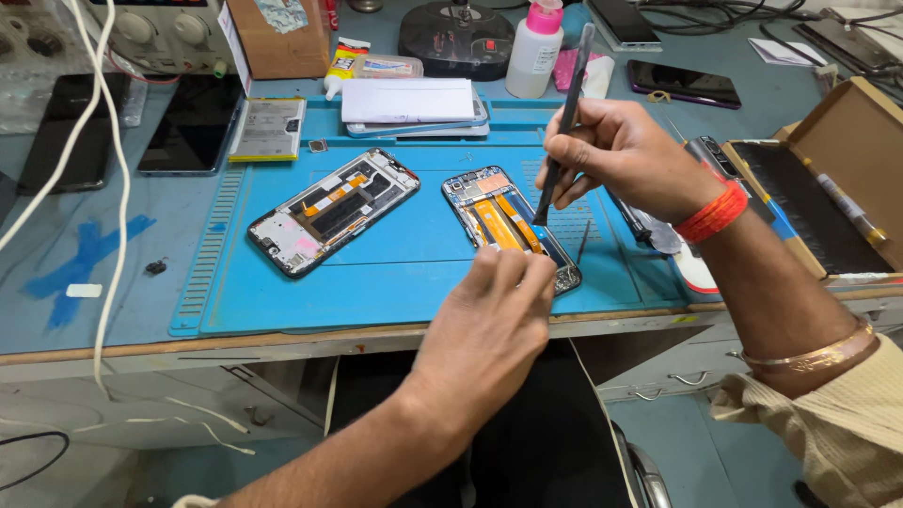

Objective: The person repairs a disassembled smartphone on a blue repair mat. They use a pry tool to work around the phone's internals, lift the battery out of the phone body, press the battery into place, and use a metal pry bar to work along the phone's edge before setting the phone down and picking up a screwdriver.

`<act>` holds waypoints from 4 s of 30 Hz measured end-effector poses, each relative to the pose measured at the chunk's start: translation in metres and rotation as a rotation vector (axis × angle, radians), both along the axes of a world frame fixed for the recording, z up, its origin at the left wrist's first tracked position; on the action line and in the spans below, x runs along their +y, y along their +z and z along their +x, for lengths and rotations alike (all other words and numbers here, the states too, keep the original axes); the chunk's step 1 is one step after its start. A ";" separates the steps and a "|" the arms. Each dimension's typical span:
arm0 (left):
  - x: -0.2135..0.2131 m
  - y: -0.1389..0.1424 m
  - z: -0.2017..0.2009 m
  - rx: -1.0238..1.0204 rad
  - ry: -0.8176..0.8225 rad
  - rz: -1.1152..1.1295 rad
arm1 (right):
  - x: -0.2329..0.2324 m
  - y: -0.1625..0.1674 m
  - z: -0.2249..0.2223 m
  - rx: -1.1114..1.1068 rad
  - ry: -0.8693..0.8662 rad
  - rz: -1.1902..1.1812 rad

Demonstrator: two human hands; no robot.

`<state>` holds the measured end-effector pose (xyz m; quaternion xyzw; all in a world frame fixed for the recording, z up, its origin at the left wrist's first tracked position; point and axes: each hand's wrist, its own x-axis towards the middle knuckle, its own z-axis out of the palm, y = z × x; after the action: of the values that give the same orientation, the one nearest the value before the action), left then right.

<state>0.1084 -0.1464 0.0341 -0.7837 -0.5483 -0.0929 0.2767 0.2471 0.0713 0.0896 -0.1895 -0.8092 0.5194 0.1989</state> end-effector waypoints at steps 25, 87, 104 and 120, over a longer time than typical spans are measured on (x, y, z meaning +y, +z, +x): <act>0.009 -0.017 -0.080 -0.728 -0.057 -0.148 | -0.035 -0.037 0.015 -0.460 -0.303 0.482; 0.007 -0.011 -0.113 -0.964 -0.179 -0.290 | 0.021 -0.026 0.004 -0.266 -0.488 0.898; 0.006 -0.011 -0.112 -0.966 -0.176 -0.281 | 0.057 -0.026 0.063 -0.829 -0.571 0.700; 0.007 -0.010 -0.112 -1.004 -0.203 -0.283 | 0.041 -0.021 0.060 0.203 -0.555 -0.033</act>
<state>-0.0036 -0.1398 0.0237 -0.7217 -0.5418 -0.4079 -0.1386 0.3075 0.1120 0.0684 -0.3540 -0.6938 0.4746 0.4101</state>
